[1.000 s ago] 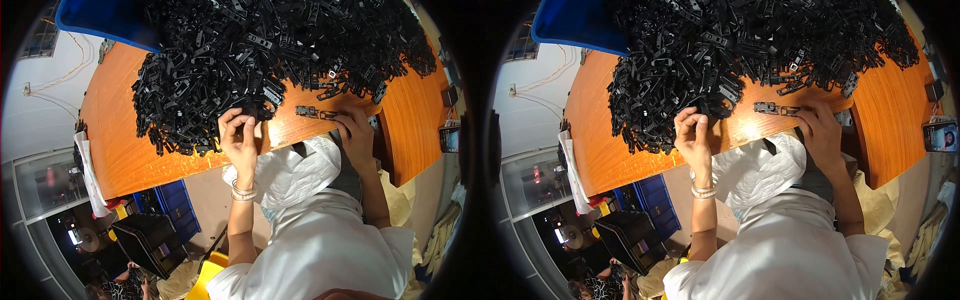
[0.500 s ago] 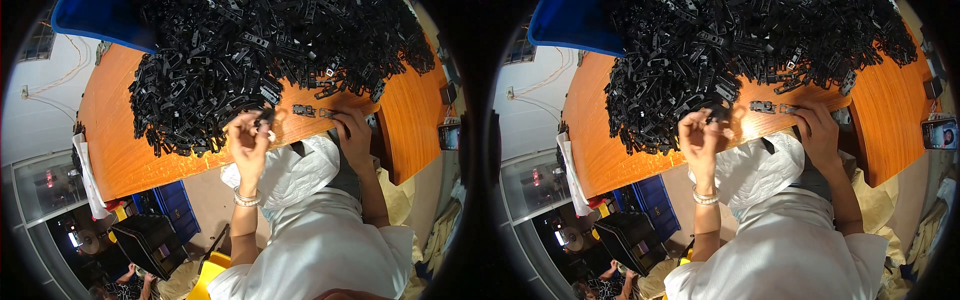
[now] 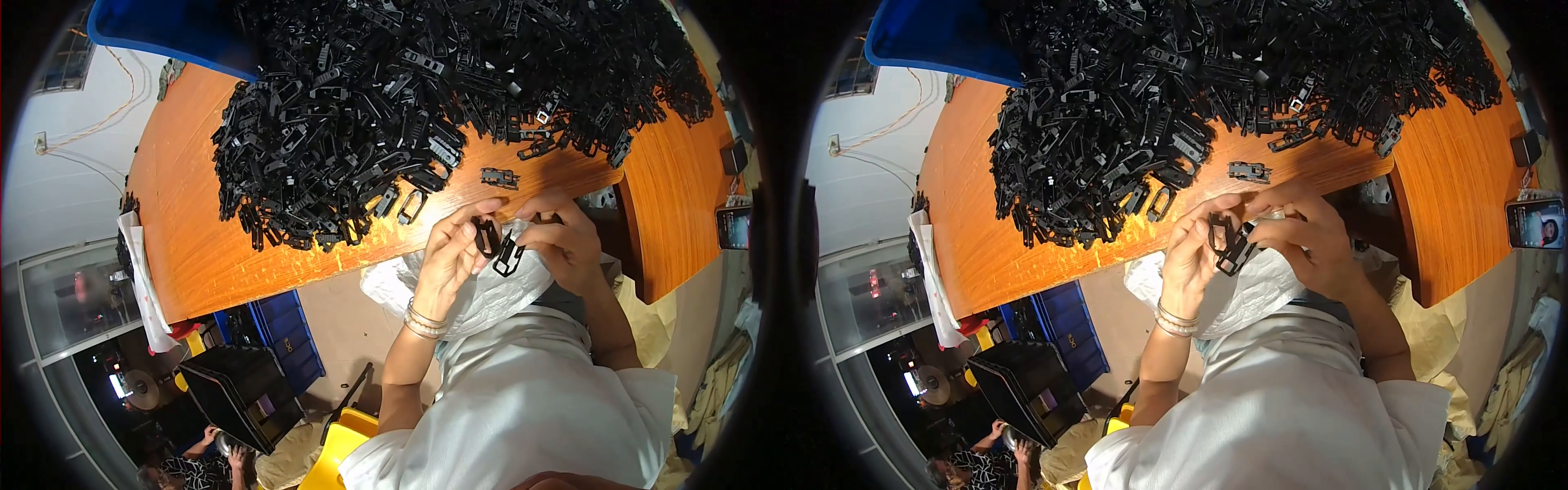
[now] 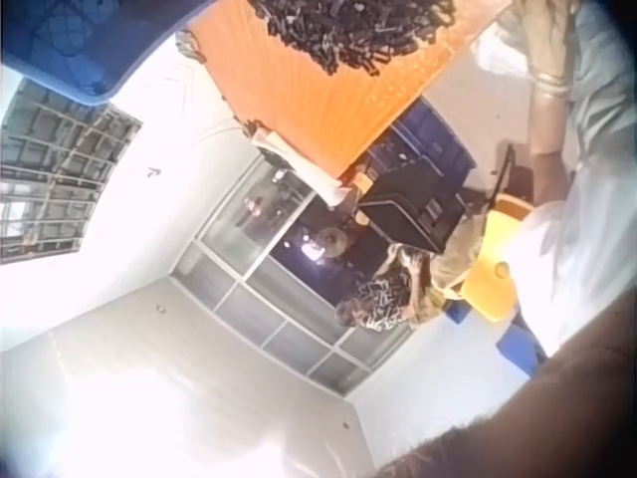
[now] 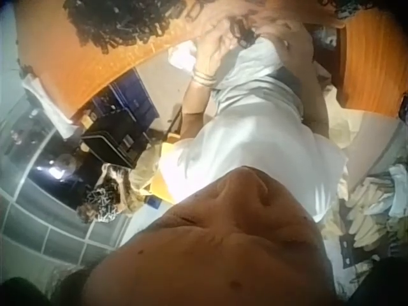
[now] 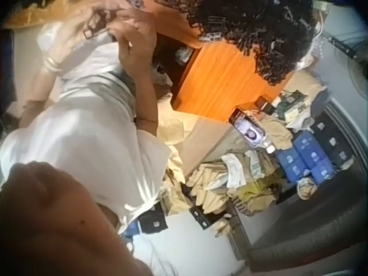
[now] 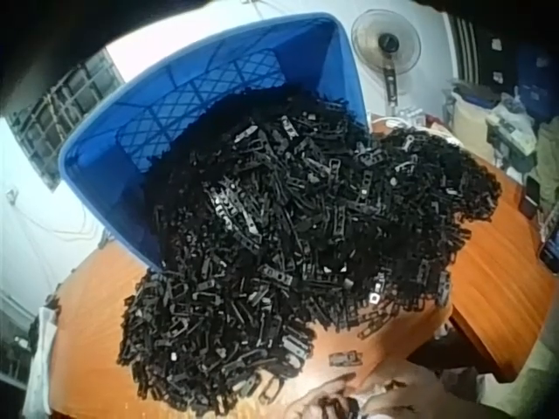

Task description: Sorting and inspecting small black plastic components on a wooden workbench.

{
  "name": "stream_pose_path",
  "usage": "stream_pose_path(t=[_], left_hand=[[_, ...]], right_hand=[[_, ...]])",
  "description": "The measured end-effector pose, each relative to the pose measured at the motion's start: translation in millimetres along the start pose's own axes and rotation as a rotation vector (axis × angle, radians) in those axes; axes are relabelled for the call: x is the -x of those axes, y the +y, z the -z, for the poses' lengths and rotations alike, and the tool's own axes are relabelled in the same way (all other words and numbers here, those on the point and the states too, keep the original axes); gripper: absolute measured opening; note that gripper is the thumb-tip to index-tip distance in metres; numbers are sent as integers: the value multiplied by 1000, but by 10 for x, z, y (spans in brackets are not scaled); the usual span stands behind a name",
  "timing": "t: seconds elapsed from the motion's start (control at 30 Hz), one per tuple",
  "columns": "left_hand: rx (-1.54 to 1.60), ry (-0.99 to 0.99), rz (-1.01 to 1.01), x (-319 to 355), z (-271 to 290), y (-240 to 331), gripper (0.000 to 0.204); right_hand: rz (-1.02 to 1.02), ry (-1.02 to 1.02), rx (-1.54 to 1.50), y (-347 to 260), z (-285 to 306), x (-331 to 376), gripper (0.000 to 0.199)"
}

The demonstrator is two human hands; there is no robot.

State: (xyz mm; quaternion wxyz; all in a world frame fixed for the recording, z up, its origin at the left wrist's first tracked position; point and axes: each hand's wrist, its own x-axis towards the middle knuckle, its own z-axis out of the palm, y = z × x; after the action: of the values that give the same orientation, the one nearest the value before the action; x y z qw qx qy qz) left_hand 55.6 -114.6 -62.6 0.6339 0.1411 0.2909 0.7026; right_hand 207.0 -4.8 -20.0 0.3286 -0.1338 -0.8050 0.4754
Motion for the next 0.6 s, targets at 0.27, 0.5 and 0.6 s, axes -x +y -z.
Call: stream_pose_path(t=[0.27, 0.5, 0.6], left_hand=[[136, -133, 143, 71, -63, 23, 62], [94, -92, 54, 55, -99, 52, 60], [-41, -54, -7, 78, -65, 87, 61]], right_hand=[[225, -104, 375, 2, -22, -137, 22], [246, -85, 458, -12, -123, -152, 26], [118, -109, 378, -67, -107, -99, 25]])
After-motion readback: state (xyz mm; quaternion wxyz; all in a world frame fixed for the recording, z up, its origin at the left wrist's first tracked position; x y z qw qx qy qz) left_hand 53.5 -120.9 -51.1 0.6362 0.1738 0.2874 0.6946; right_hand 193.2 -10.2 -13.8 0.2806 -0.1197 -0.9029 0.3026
